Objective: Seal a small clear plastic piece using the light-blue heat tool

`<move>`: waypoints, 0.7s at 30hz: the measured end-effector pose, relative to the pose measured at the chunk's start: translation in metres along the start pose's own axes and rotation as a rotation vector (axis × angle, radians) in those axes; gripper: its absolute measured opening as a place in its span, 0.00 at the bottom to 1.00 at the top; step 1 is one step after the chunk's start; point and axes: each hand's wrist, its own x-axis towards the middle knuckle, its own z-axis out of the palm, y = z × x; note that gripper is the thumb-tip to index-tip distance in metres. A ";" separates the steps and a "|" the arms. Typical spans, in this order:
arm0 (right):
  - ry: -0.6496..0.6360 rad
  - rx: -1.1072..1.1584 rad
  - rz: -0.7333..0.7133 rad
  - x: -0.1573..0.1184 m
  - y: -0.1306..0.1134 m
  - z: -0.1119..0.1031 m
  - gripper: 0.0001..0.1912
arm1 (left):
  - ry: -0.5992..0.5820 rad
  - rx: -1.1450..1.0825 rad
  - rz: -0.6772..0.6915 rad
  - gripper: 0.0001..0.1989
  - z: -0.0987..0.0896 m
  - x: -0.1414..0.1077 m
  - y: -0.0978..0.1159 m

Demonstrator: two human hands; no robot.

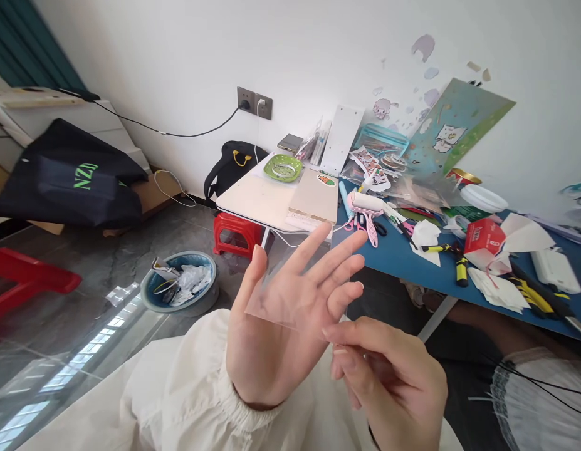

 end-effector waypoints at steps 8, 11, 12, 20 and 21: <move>-0.016 0.149 0.059 0.000 0.003 0.000 0.08 | -0.005 0.002 -0.022 0.36 0.003 0.001 0.000; -0.023 0.163 0.056 0.000 0.004 0.000 0.08 | -0.005 -0.009 -0.032 0.36 0.002 0.000 -0.001; -0.025 0.167 0.052 0.000 0.004 -0.001 0.08 | -0.005 -0.012 -0.035 0.36 0.002 0.000 -0.001; -0.020 0.157 0.050 -0.001 0.006 -0.001 0.06 | -0.013 -0.035 -0.039 0.36 0.001 0.002 -0.002; -0.017 0.153 0.051 -0.001 0.006 -0.001 0.06 | -0.013 -0.033 -0.040 0.36 0.001 0.002 -0.002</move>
